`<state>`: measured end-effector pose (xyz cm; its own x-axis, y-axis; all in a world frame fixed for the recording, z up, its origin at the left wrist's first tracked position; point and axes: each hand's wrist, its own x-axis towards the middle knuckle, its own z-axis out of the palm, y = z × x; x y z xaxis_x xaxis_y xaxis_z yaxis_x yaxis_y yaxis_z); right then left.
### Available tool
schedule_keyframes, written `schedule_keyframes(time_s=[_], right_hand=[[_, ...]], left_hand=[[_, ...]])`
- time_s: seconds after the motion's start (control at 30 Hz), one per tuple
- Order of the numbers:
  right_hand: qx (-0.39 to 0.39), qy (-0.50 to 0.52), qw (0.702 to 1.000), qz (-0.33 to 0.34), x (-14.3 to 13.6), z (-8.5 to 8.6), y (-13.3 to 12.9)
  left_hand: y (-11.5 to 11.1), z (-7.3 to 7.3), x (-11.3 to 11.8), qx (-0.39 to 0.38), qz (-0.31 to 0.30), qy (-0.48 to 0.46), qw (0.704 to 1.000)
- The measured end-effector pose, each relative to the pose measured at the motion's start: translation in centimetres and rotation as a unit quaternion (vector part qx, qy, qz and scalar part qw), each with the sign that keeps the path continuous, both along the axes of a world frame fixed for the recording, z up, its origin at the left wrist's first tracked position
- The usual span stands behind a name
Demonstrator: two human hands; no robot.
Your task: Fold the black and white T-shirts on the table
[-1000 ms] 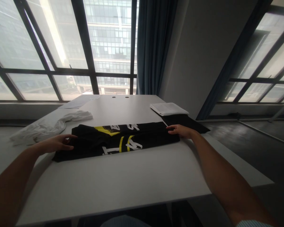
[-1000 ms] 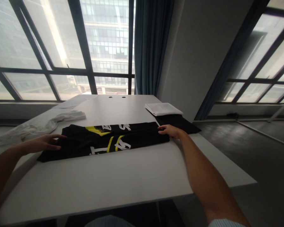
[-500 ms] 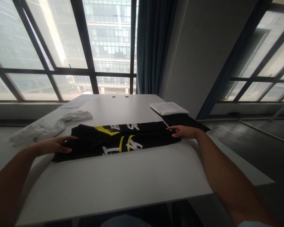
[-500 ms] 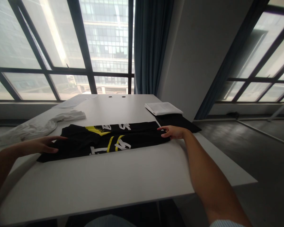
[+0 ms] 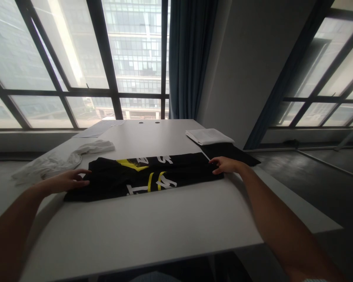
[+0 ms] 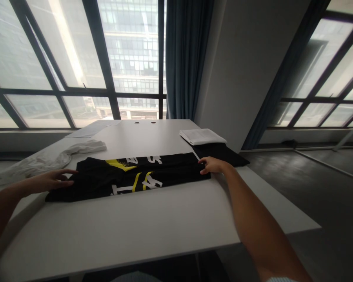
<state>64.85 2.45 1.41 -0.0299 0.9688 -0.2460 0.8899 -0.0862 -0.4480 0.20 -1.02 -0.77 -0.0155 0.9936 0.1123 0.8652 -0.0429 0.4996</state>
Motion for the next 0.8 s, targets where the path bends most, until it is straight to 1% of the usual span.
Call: schedule_keyframes(time_s=[0.07,0.13,0.2,0.23,0.3,0.37,0.43,0.47,0.57,0.67,0.8], right_hand=[[0.035,-0.058,0.997,0.021,-0.9,0.4,-0.2],[0.056,-0.148,0.987,0.02,-2.1,0.8,-0.6],[0.099,-0.228,0.968,0.017,-3.7,1.1,-1.0],[0.135,-0.244,0.96,0.028,-4.7,1.1,-1.3],[0.222,-0.215,0.947,0.085,-7.1,0.7,-1.6],[0.278,-0.14,0.936,0.166,-9.6,-0.3,-1.8],[0.294,-0.082,0.925,0.226,-11.9,-1.7,-1.9],[0.297,-0.065,0.921,0.244,-12.8,-2.4,-1.8],[0.299,-0.049,0.918,0.256,-14.3,-4.0,-1.6],[0.3,-0.056,0.921,0.241,-14.0,-4.7,-1.2],[0.298,-0.062,0.927,0.22,-12.8,-4.4,-0.8]], left_hand=[[0.7,0.9,1.2,0.038,-0.027,0.014,0.999],[1.1,1.5,3.3,0.09,-0.086,0.03,0.992],[1.2,1.3,6.0,0.125,-0.168,0.05,0.977],[1.0,1.0,7.5,0.128,-0.203,0.063,0.969],[0.7,0.0,9.9,0.115,-0.25,0.099,0.956],[0.3,-0.8,11.5,0.113,-0.269,0.126,0.948],[0.2,-1.3,11.9,0.125,-0.271,0.135,0.945],[0.2,-1.3,11.8,0.132,-0.27,0.136,0.944],[0.2,-0.8,11.2,0.159,-0.265,0.131,0.942],[0.0,0.2,10.6,0.2,-0.259,0.114,0.938],[-0.1,1.0,9.9,0.23,-0.271,0.093,0.93]])
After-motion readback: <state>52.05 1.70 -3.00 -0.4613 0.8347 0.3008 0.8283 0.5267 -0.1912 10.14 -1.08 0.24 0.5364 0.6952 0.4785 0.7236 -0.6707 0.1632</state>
